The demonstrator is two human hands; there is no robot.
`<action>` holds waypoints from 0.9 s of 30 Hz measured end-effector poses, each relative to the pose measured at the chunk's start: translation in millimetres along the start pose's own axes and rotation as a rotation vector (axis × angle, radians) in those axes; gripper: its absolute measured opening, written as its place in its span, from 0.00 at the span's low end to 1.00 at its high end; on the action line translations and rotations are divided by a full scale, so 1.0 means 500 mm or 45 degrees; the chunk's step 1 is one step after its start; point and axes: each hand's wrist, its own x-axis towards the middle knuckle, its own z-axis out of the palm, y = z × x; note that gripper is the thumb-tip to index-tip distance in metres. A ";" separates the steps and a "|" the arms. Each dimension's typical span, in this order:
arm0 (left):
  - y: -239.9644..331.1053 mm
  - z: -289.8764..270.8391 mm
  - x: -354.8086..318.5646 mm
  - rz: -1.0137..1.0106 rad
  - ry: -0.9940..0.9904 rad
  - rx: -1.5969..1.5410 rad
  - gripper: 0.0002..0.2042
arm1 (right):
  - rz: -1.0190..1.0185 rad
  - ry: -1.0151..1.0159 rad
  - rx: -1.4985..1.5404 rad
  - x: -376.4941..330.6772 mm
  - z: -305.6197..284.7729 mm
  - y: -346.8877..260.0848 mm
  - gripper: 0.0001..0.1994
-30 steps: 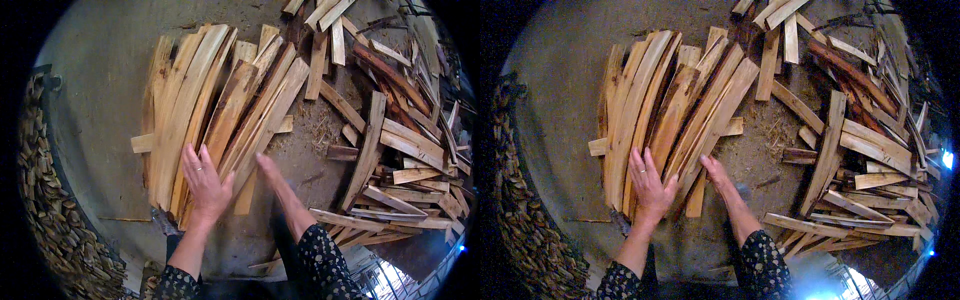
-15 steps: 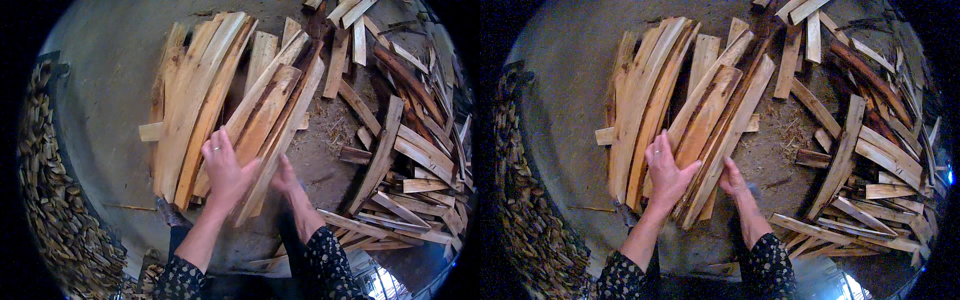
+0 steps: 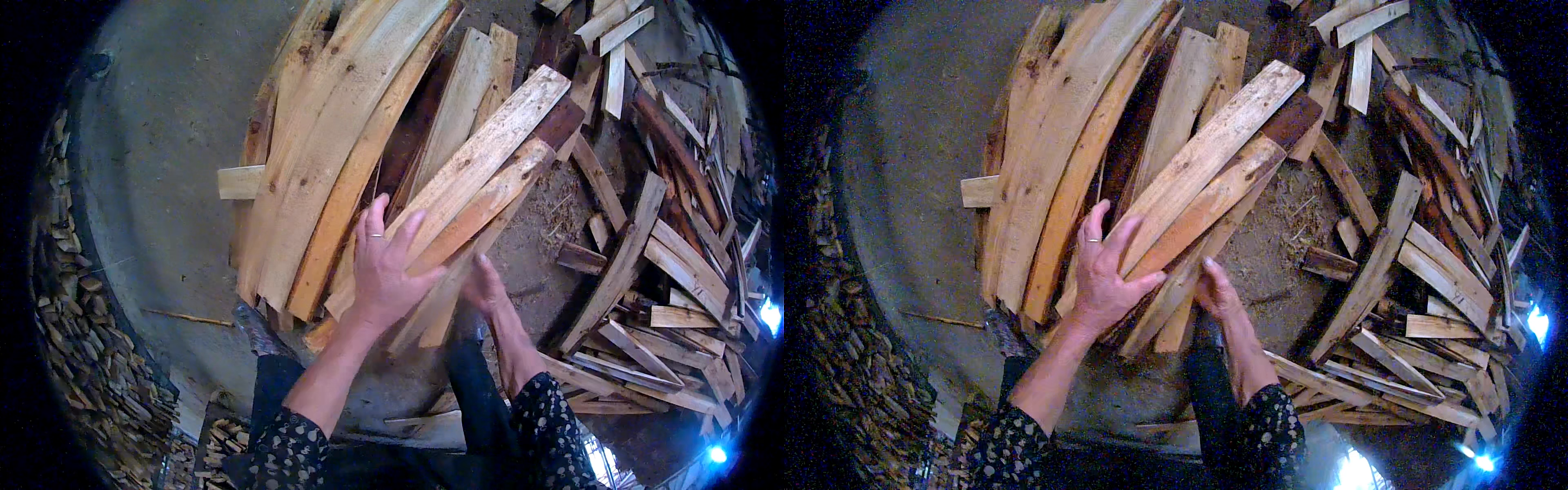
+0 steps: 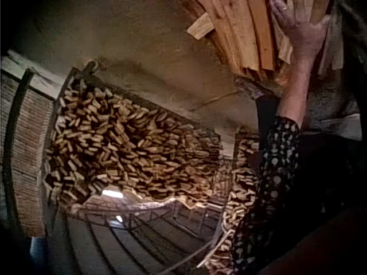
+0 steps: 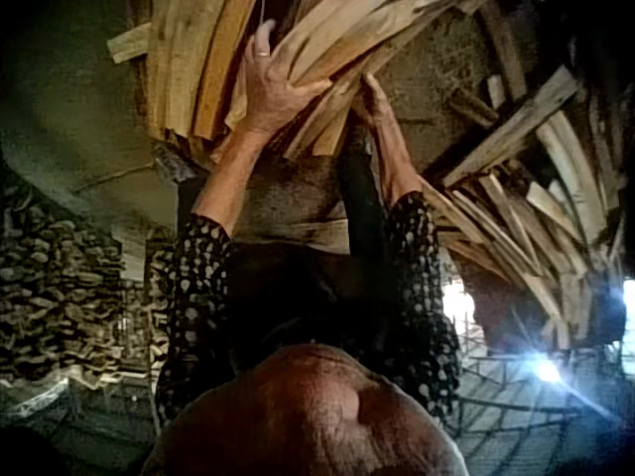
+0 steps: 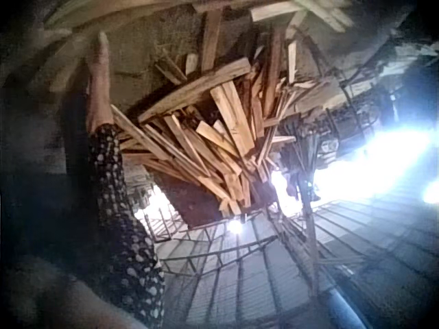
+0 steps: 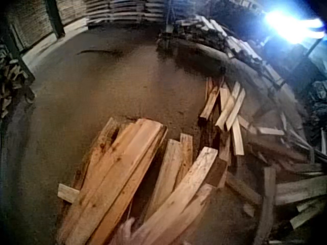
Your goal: The person repeatedly picks up wooden planks from a large pile on the floor and stacks them into a neat, organized pile. The person handles the planks by hand, lifting and placing them one by one or in small groups to build a vertical stack.
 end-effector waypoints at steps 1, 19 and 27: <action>0.000 0.007 -0.004 -0.119 -0.090 -0.062 0.40 | 0.013 0.016 0.029 0.005 -0.001 0.008 0.37; 0.102 -0.095 -0.069 -0.870 -0.847 -1.704 0.35 | -0.042 0.433 -0.496 -0.331 0.299 -0.051 0.41; 0.270 -0.402 -0.237 -0.987 -0.609 -1.946 0.35 | 0.054 0.310 -0.922 -0.613 0.616 -0.061 0.34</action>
